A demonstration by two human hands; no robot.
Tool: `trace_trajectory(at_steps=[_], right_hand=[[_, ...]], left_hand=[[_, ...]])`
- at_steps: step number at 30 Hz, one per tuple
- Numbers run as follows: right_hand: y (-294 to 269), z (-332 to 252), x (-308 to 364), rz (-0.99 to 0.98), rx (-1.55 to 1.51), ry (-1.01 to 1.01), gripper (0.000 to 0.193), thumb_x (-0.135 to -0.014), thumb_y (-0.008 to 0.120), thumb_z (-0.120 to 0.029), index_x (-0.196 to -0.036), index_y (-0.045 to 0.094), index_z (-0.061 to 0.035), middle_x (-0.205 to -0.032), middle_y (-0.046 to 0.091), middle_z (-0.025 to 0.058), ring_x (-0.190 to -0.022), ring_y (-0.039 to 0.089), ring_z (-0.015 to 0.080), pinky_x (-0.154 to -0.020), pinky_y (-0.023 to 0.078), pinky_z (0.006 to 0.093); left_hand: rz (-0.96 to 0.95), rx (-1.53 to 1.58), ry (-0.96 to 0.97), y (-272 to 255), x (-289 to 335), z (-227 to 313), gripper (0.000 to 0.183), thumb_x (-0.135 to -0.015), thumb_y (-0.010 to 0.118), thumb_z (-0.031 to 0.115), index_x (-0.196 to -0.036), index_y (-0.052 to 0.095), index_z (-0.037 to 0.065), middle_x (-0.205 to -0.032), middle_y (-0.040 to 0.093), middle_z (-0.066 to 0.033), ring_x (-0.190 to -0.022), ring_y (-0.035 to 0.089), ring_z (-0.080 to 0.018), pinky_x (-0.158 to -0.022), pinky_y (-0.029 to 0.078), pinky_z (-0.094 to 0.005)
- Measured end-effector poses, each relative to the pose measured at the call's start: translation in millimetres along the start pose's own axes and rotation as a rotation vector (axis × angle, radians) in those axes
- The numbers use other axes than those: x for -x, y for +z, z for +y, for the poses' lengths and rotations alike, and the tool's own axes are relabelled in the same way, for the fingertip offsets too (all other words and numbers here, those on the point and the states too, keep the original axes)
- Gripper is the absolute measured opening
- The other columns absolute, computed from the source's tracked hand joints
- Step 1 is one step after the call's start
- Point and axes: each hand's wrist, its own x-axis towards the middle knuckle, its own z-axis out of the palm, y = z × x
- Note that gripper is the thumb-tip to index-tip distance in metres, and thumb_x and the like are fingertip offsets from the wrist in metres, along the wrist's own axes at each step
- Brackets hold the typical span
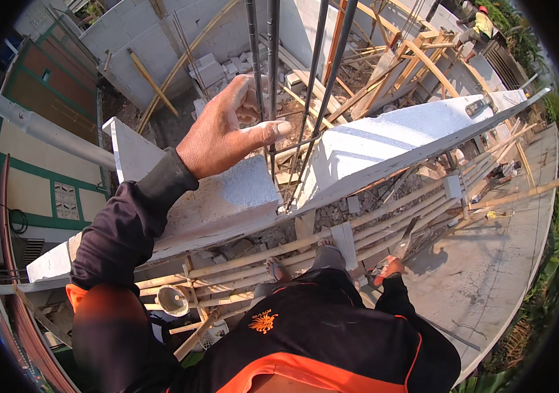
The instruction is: The person positions lightweight concrete panels onto a wall frame, secures them with rebar, and uses a hammer and a saw to adjust the fit.
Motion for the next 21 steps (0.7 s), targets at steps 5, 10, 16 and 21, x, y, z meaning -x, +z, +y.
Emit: trace_trajectory(at_steps=[5,10,16,21], right_hand=[[67,-22,120,0.038,0.077,-0.291,0.021,-0.096,0.052,-0.025,-0.085,0.060,-0.0087,-0.066,0.054,0.0016,-0.044,0.043,0.0145,-0.041,0.038,0.0324],[113,-76,218,0.164,-0.445,-0.568,0.034,-0.102,0.045,-0.032,-0.115,0.062,-0.0049,-0.088,0.061,0.0023,-0.059,0.054,0.0112,-0.047,0.041,0.0260],[90,-128,305,0.258,-0.277,-1.061,0.049,-0.105,0.051,-0.032,-0.139,0.049,0.0027,-0.132,0.055,0.0139,-0.116,0.057,0.0233,-0.096,0.048,0.0383],[62,-155,366,0.100,-0.222,-1.068,0.045,-0.105,0.052,-0.031,-0.136,0.052,0.0016,-0.120,0.058,0.0122,-0.109,0.058,0.0207,-0.095,0.048,0.0361]], left_hand=[[-0.009,-0.045,-0.012,3,6,3,0.070,-0.081,0.078,0.045,-0.124,0.052,-0.004,-0.107,0.063,-0.0186,-0.105,0.066,-0.0298,-0.097,0.052,-0.0442],[0.053,-0.042,0.026,1,10,-4,0.062,-0.084,0.078,0.037,-0.124,0.053,-0.003,-0.107,0.065,-0.0165,-0.102,0.065,-0.0241,-0.093,0.051,-0.0407],[0.041,-0.004,-0.056,1,13,6,0.065,-0.084,0.078,0.033,-0.129,0.050,-0.004,-0.116,0.065,-0.0175,-0.109,0.063,-0.0233,-0.096,0.050,-0.0380],[0.072,-0.135,0.012,-4,12,-1,0.054,-0.082,0.078,0.033,-0.116,0.054,0.000,-0.100,0.062,-0.0074,-0.092,0.061,-0.0163,-0.084,0.051,-0.0340]])
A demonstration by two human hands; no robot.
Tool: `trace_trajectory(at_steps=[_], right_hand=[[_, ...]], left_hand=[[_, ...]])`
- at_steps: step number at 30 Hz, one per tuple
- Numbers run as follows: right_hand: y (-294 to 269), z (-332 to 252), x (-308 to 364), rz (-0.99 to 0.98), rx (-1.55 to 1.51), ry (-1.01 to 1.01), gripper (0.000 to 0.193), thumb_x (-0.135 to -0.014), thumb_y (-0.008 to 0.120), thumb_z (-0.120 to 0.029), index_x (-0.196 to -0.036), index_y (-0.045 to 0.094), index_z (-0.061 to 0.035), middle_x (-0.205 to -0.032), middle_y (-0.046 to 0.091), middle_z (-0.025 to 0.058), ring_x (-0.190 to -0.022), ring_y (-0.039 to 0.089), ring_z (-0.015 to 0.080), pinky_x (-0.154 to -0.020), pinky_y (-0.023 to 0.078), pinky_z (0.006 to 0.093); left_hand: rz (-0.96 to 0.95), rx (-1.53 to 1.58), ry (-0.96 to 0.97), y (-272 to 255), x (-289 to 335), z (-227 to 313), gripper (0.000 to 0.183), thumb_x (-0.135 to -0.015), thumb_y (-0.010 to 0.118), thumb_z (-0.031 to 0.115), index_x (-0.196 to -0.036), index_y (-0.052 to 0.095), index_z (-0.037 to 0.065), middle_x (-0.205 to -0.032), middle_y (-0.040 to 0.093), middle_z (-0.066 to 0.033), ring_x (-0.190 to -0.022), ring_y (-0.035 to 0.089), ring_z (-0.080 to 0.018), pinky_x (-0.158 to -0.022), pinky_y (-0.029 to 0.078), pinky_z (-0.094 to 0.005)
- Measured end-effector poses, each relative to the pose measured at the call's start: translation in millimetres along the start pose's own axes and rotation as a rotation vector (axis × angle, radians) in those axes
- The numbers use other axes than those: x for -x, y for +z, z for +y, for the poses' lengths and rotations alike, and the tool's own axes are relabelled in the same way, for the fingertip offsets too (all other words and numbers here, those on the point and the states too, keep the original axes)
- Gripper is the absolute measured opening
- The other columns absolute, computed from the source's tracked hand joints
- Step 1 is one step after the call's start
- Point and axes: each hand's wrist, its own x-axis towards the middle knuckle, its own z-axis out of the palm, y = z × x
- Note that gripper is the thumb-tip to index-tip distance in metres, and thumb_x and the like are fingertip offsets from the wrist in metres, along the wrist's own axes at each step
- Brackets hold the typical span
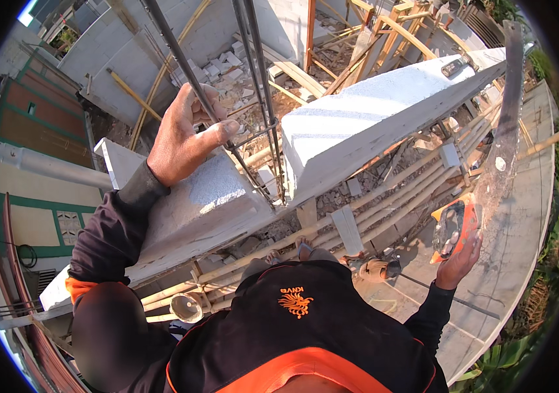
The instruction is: The person positions lightweight concrete panels onto a wall frame, secures them with rebar, and uses a hammer and a saw to adjust the fit.
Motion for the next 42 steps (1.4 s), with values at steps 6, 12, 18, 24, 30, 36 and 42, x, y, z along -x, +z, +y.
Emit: trace_trajectory(at_steps=[6,12,18,24,30,36,42], right_hand=[[30,-70,64,-0.394,0.185,-0.162,0.042,-0.102,0.047,-0.019,-0.134,0.050,0.0086,-0.125,0.054,0.0127,-0.120,0.050,0.0200,-0.105,0.039,0.0337],[64,-101,156,-0.539,0.136,-0.057,0.044,-0.101,0.047,-0.020,-0.132,0.051,0.0113,-0.128,0.060,0.0148,-0.118,0.053,0.0187,-0.103,0.041,0.0331],[66,-125,189,-0.600,0.286,0.000,0.048,-0.102,0.053,-0.022,-0.135,0.047,0.0135,-0.124,0.062,0.0142,-0.112,0.057,0.0177,-0.099,0.044,0.0318],[73,-99,187,-0.504,0.559,-0.286,0.042,-0.101,0.058,-0.022,-0.129,0.057,0.0095,-0.119,0.064,0.0198,-0.108,0.060,0.0208,-0.093,0.048,0.0334],[69,-101,183,-0.511,0.362,-0.335,0.036,-0.103,0.053,-0.016,-0.131,0.057,0.0066,-0.112,0.064,0.0189,-0.104,0.061,0.0194,-0.089,0.049,0.0322],[86,-131,182,-0.655,0.292,-0.314,0.034,-0.102,0.054,-0.016,-0.126,0.058,0.0072,-0.114,0.066,0.0205,-0.098,0.063,0.0230,-0.089,0.048,0.0329],[60,-98,175,-0.649,0.642,-0.339,0.040,-0.100,0.059,-0.018,-0.132,0.057,0.0050,-0.125,0.059,0.0271,-0.111,0.061,0.0351,-0.094,0.048,0.0406]], left_hand=[[-0.062,0.108,0.012,-1,-3,-1,0.053,-0.082,0.078,0.031,-0.117,0.054,-0.001,-0.099,0.062,-0.0091,-0.094,0.063,-0.0168,-0.085,0.052,-0.0325],[-0.037,-0.051,0.170,-6,-11,-23,0.056,-0.087,0.078,0.037,-0.116,0.052,-0.004,-0.105,0.064,-0.0132,-0.098,0.064,-0.0174,-0.087,0.052,-0.0334],[0.030,-0.007,0.248,-2,-10,-29,0.050,-0.085,0.078,0.035,-0.108,0.057,-0.003,-0.093,0.069,-0.0146,-0.084,0.067,-0.0187,-0.076,0.053,-0.0372],[0.094,-0.135,0.211,-2,-9,-16,0.043,-0.079,0.075,0.026,-0.105,0.057,-0.004,-0.089,0.070,-0.0179,-0.082,0.069,-0.0232,-0.077,0.054,-0.0388],[0.106,-0.044,0.222,-2,-5,-20,0.043,-0.078,0.074,0.024,-0.105,0.057,-0.005,-0.088,0.070,-0.0188,-0.081,0.070,-0.0257,-0.077,0.054,-0.0400],[0.099,-0.135,0.234,-3,-6,-23,0.042,-0.079,0.073,0.023,-0.105,0.056,-0.005,-0.088,0.069,-0.0190,-0.081,0.069,-0.0258,-0.077,0.054,-0.0399],[0.081,-0.083,0.219,-3,-7,-18,0.043,-0.080,0.073,0.024,-0.107,0.056,-0.006,-0.090,0.070,-0.0202,-0.081,0.070,-0.0240,-0.076,0.054,-0.0389]])
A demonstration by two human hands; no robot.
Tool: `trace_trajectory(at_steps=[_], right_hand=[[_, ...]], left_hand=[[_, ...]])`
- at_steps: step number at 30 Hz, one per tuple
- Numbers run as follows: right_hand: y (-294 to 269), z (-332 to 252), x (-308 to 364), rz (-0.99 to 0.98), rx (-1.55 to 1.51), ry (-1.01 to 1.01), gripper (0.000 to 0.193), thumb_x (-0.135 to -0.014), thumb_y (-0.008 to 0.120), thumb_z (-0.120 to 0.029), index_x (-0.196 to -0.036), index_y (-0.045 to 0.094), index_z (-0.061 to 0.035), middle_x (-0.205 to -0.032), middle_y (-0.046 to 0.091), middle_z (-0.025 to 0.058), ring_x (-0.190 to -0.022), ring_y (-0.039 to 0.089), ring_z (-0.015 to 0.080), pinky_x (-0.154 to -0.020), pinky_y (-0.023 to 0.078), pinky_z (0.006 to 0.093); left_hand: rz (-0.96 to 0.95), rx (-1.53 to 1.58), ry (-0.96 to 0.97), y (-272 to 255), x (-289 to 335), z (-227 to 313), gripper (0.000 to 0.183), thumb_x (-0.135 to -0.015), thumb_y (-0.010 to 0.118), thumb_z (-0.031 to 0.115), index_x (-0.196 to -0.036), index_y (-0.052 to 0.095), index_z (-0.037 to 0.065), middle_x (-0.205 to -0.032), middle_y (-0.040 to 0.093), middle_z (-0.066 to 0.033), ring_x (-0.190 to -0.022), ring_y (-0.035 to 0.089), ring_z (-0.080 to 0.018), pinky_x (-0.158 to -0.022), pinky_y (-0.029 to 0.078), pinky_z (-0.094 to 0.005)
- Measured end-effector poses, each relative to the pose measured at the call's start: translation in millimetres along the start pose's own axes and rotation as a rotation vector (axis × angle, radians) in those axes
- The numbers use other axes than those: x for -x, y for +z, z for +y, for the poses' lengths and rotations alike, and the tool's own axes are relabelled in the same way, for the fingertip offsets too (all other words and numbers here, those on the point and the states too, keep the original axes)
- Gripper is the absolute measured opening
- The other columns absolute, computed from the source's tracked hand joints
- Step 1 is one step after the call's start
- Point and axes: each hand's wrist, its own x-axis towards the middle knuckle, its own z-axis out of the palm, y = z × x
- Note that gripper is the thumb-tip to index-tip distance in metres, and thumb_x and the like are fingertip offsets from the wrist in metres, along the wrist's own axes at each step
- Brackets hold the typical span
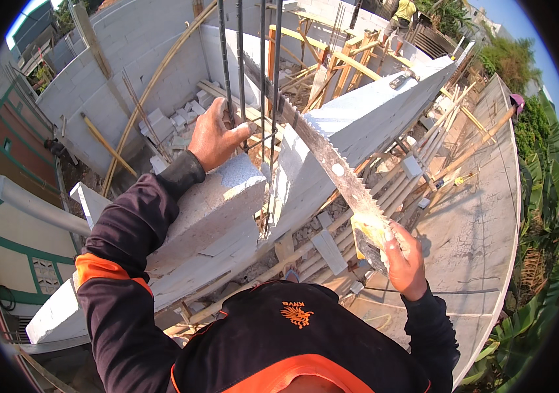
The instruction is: The person positions lightweight concrete panels onto a wall frame, secures them with rebar, and uses a hammer and a saw to adjust the fit.
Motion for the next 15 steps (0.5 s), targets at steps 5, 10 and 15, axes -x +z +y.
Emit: trace_trajectory(at_steps=[5,10,15], right_hand=[[7,-46,-17,0.351,-0.341,-0.174,0.048,-0.104,0.047,-0.027,-0.131,0.055,0.0112,-0.119,0.064,0.0245,-0.114,0.062,0.0300,-0.100,0.045,0.0371],[6,-28,-10,-0.063,-0.152,0.040,0.048,-0.101,0.049,-0.024,-0.128,0.055,0.0151,-0.109,0.067,0.0266,-0.099,0.065,0.0281,-0.091,0.049,0.0355],[1,-37,-11,0.040,-0.288,-0.090,0.045,-0.102,0.047,-0.019,-0.130,0.053,0.0157,-0.117,0.064,0.0241,-0.111,0.062,0.0243,-0.096,0.046,0.0353]], left_hand=[[-0.017,0.030,-0.013,1,2,-5,0.048,-0.080,0.074,0.022,-0.115,0.056,-0.006,-0.098,0.070,-0.0187,-0.088,0.068,-0.0221,-0.081,0.053,-0.0377],[-0.048,0.014,-0.039,1,2,-4,0.053,-0.080,0.073,0.021,-0.121,0.056,-0.007,-0.106,0.069,-0.0171,-0.097,0.066,-0.0206,-0.088,0.052,-0.0367],[0.004,0.053,0.043,1,0,-6,0.043,-0.081,0.074,0.022,-0.105,0.054,-0.006,-0.088,0.070,-0.0201,-0.079,0.069,-0.0230,-0.073,0.054,-0.0386]])
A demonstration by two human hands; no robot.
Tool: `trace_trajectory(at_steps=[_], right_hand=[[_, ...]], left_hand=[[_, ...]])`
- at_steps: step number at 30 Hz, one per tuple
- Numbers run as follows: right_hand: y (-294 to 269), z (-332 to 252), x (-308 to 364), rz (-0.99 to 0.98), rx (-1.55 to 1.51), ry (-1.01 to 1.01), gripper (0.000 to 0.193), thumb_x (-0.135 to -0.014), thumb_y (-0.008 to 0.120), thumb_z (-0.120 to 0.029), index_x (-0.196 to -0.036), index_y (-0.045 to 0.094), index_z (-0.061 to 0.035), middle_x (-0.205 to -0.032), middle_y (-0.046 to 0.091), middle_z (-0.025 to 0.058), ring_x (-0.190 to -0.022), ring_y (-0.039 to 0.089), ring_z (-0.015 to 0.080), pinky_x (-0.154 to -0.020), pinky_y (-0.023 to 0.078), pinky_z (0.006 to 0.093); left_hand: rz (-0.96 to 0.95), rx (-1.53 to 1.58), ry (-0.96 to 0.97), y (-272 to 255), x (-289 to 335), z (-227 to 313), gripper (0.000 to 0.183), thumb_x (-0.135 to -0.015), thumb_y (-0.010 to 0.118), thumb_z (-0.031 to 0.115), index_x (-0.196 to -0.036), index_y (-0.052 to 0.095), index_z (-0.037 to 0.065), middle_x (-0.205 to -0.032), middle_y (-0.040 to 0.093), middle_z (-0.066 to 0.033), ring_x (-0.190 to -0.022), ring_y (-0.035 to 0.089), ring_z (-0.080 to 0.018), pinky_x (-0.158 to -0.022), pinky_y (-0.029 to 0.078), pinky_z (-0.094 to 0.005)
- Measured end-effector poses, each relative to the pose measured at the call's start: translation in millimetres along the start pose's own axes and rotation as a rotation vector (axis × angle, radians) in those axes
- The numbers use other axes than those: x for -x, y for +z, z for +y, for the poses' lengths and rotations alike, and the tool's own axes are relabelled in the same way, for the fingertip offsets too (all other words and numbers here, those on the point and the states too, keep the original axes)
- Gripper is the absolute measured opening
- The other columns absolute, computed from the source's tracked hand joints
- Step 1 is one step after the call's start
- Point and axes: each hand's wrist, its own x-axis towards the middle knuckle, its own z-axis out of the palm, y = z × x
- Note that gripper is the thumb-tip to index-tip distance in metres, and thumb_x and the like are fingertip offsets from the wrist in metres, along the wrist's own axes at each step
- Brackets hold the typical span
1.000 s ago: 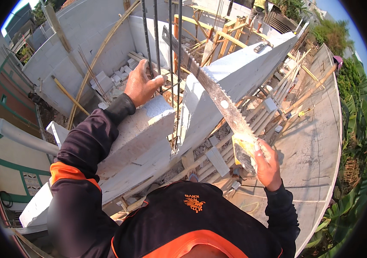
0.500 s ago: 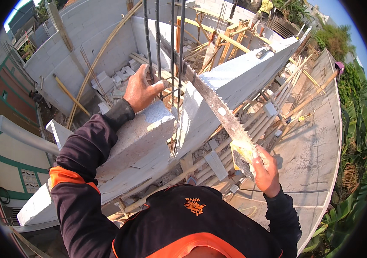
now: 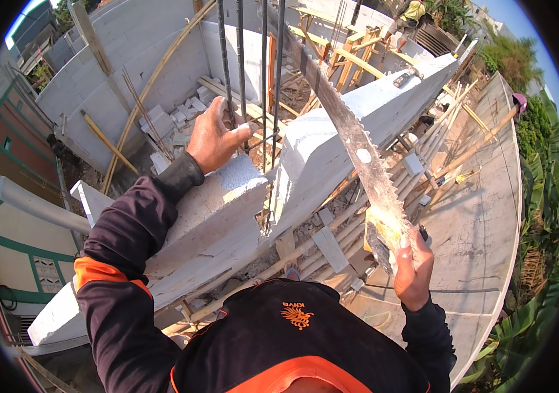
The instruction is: The person positions lightweight concrete panels onto a wall frame, secures them with rebar, and uses a hammer and a saw to adjust the fit.
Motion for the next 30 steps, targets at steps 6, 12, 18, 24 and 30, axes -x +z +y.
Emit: trace_trajectory(at_steps=[6,12,18,24,30], right_hand=[[0,3,8,0.130,0.108,-0.047,0.047,-0.101,0.047,-0.021,-0.132,0.051,0.0140,-0.118,0.066,0.0244,-0.111,0.065,0.0303,-0.097,0.048,0.0389],[5,10,6,-0.055,0.168,-0.007,0.044,-0.099,0.049,-0.019,-0.128,0.054,0.0143,-0.104,0.069,0.0256,-0.086,0.070,0.0280,-0.077,0.053,0.0365],[7,23,28,0.173,0.140,-0.057,0.045,-0.101,0.046,-0.020,-0.129,0.053,0.0139,-0.104,0.069,0.0252,-0.087,0.070,0.0295,-0.078,0.053,0.0368],[12,23,31,-0.082,0.275,-0.041,0.043,-0.098,0.050,-0.014,-0.128,0.053,0.0159,-0.112,0.068,0.0281,-0.099,0.070,0.0380,-0.086,0.053,0.0388],[14,39,53,0.271,0.068,-0.181,0.051,-0.099,0.049,-0.027,-0.128,0.052,0.0156,-0.103,0.068,0.0277,-0.094,0.070,0.0379,-0.079,0.054,0.0420]], left_hand=[[-0.055,-0.037,-0.084,-1,0,6,0.053,-0.080,0.072,0.024,-0.121,0.056,-0.007,-0.106,0.069,-0.0164,-0.098,0.067,-0.0212,-0.088,0.052,-0.0367],[-0.071,-0.042,-0.136,-4,1,9,0.051,-0.080,0.071,0.022,-0.120,0.056,-0.006,-0.106,0.068,-0.0163,-0.098,0.067,-0.0215,-0.090,0.052,-0.0368],[-0.005,-0.009,-0.037,3,0,-2,0.045,-0.079,0.075,0.023,-0.105,0.053,-0.005,-0.086,0.070,-0.0190,-0.076,0.069,-0.0227,-0.072,0.054,-0.0383],[0.002,-0.017,-0.043,2,1,-7,0.046,-0.079,0.076,0.024,-0.105,0.053,-0.006,-0.086,0.070,-0.0204,-0.076,0.069,-0.0243,-0.073,0.054,-0.0392],[-0.035,-0.052,-0.075,-1,-2,4,0.045,-0.078,0.073,0.020,-0.110,0.055,-0.006,-0.093,0.069,-0.0177,-0.084,0.067,-0.0219,-0.079,0.053,-0.0385]])
